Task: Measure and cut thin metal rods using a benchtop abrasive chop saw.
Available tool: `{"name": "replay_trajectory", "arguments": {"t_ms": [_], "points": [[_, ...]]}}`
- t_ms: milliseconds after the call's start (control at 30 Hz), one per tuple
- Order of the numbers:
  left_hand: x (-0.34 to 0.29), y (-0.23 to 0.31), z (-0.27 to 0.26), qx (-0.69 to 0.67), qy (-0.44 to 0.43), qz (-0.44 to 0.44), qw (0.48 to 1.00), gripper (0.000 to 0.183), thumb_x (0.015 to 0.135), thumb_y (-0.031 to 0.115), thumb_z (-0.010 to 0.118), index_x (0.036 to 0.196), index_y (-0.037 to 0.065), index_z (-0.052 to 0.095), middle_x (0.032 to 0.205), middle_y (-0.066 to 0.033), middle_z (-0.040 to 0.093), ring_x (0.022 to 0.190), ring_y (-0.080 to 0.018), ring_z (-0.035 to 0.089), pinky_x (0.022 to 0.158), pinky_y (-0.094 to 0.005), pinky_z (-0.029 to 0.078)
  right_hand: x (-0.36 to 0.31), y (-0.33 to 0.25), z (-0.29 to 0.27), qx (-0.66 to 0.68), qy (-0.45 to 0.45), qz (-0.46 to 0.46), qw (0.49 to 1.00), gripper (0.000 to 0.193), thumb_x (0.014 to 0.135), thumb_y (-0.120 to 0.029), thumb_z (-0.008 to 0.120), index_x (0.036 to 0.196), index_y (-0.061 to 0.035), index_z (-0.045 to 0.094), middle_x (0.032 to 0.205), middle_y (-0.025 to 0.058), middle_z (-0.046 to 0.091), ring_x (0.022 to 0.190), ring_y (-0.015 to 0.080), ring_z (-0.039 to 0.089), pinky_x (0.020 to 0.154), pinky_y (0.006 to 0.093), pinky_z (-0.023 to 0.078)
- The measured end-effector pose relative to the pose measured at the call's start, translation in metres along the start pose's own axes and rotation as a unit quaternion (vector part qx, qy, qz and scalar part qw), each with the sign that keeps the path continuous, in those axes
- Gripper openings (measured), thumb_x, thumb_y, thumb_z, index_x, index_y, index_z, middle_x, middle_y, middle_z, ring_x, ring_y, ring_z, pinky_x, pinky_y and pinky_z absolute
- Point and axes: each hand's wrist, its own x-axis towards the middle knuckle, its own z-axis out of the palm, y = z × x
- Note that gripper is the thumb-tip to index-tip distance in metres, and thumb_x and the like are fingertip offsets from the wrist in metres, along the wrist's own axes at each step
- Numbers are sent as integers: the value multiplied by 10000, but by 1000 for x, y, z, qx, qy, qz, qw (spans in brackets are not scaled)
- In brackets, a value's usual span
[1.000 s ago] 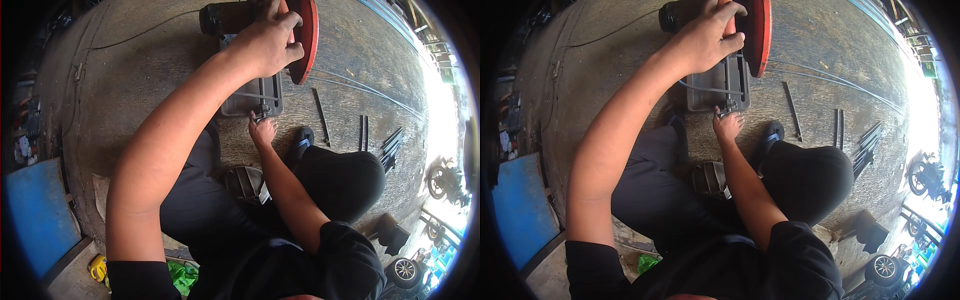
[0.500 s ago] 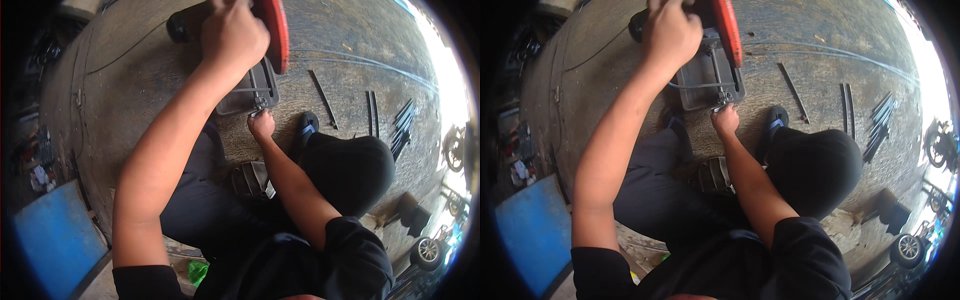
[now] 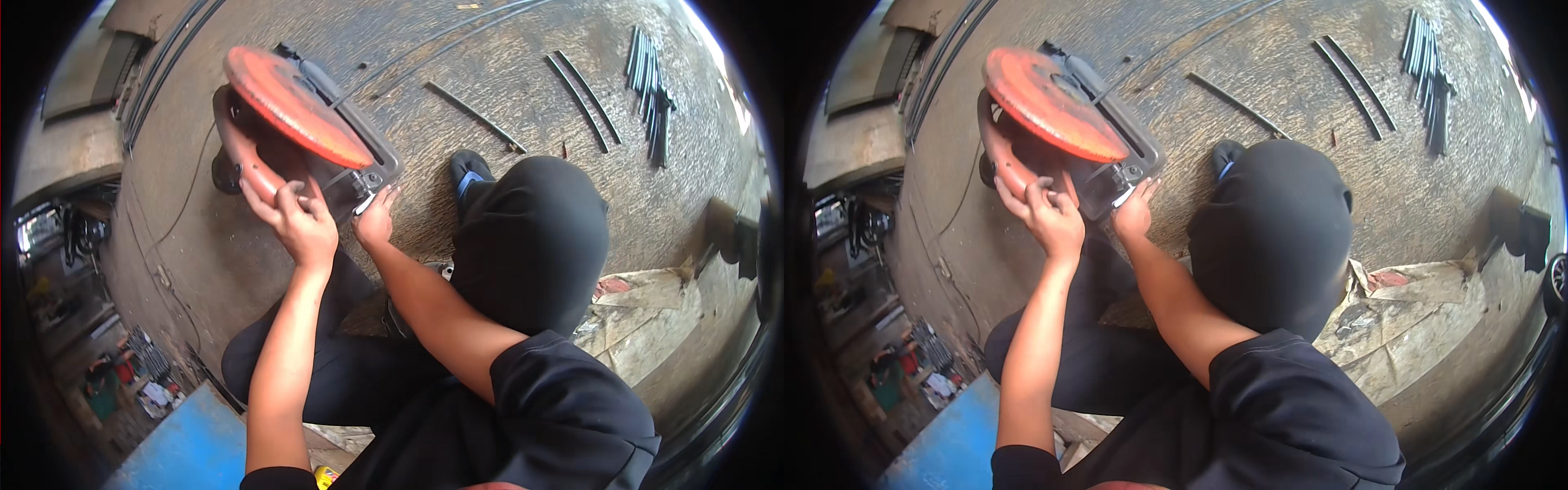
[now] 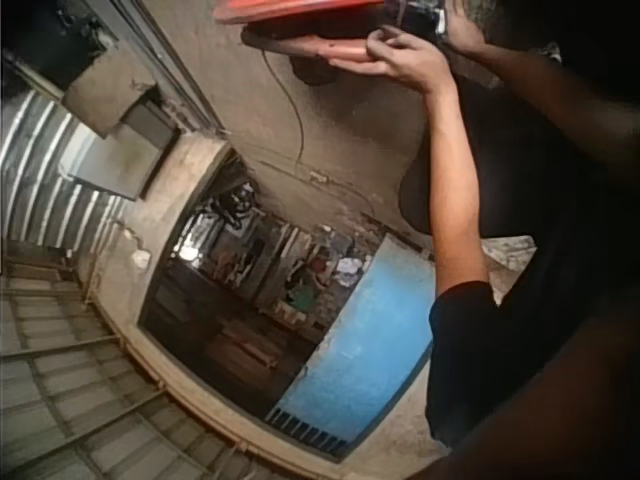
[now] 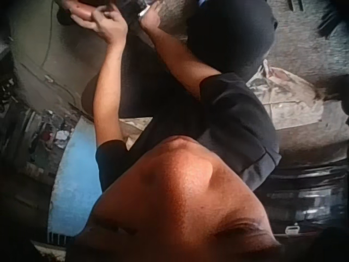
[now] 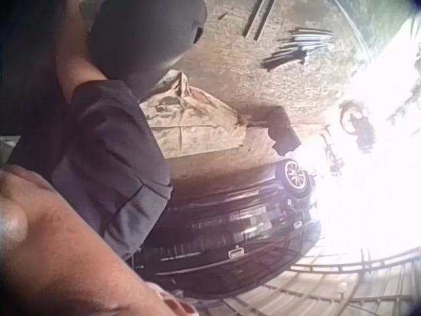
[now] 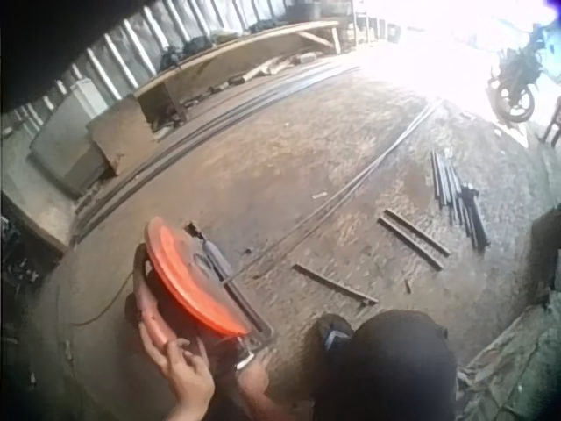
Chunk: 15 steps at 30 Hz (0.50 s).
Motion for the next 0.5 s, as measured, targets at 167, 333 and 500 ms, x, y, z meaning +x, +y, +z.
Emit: {"name": "replay_trajectory", "arguments": {"t_ms": [167,333,500], "points": [[-7,-1,9,-72,-4,-67,995,219,789,-12,492,995,-50,553,1441,-406,65,1265,-535,331,850,-424,489,-4,-3,-2,38,-18,25,999,1007,695,-92,696,1488,-16,80,1561,224,28,1027,415,612,889,437,505],[-13,-2,17,1,20,-17,1000,196,786,-16,490,967,-59,550,1446,-395,72,1200,-487,420,808,-410,500,-10,-4,-1,57,-27,35,997,1019,693,-101,701,1481,12,66,1553,251,24,1045,415,603,892,428,504],[-18,1,24,5,30,-8,1000,167,783,-26,482,931,-68,547,1458,-372,77,1259,-480,372,796,-404,505,-18,-9,-2,12,-8,4,1000,1073,677,-206,758,1464,57,78,1539,282,52,1154,409,536,948,461,457]]}}
